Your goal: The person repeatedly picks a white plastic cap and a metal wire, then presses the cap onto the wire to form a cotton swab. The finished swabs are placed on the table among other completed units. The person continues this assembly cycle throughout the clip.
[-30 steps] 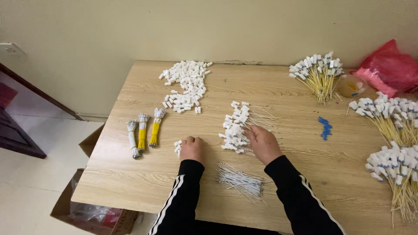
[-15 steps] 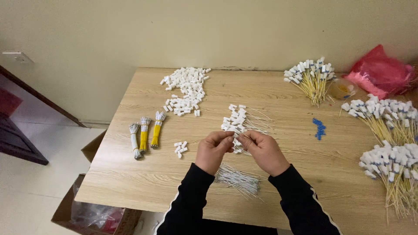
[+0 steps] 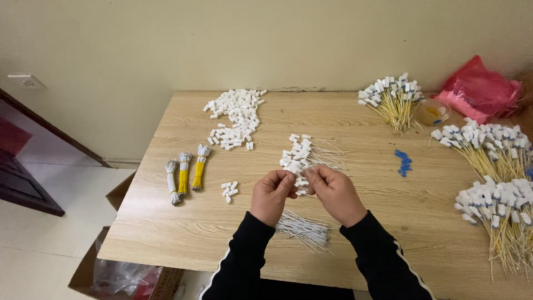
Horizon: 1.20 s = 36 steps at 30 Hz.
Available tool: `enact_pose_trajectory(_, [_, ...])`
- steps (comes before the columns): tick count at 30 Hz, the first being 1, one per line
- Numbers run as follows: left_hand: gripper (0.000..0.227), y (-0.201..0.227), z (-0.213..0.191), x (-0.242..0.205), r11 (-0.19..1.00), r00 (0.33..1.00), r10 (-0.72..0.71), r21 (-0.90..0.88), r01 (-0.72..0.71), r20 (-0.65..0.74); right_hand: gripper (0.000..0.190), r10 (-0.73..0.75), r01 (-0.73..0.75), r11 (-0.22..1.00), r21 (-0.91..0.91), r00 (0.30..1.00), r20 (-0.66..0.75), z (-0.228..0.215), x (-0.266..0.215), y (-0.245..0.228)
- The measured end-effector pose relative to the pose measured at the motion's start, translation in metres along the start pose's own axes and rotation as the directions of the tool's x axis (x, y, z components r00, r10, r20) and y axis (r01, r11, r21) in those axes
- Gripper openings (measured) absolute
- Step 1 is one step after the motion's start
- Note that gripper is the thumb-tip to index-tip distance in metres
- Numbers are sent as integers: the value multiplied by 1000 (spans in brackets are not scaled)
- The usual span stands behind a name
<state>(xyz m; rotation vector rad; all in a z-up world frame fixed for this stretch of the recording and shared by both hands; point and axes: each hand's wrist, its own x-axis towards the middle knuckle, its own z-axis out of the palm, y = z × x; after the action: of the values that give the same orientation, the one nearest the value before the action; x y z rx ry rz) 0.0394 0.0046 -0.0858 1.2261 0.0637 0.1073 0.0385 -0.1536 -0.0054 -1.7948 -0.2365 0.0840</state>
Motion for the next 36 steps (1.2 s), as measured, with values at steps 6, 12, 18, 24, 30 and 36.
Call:
enact_pose_trajectory(6, [17,-7,-1,2,999,1000,7,-40,-7,-14,15,5,-5,1000,13,1000,13,-4,1,2])
enact_pose_trajectory(12, [26,22,4,-4,975,1000,-27,-221,27,5,15,27,-24,998,66,999,-43,-4,5,12])
enact_pose_trajectory(18, [29,35,4,-8,946,998,-22,-323,41,61,11,-109,86,975,-203,989,-101,0,-2,-19])
enact_pose_trajectory(24, [30,35,4,-7,956,998,-7,-292,24,59,10,-204,151,889,-433,976,-79,-1,-1,-24])
enact_pose_trajectory(30, [29,32,3,-5,969,998,2,-247,14,64,7,-272,230,851,-473,962,-22,-1,-2,-26])
enact_pose_trajectory(36, [28,22,2,-3,989,997,43,-147,-34,63,8,-290,276,880,-387,957,25,2,6,-13])
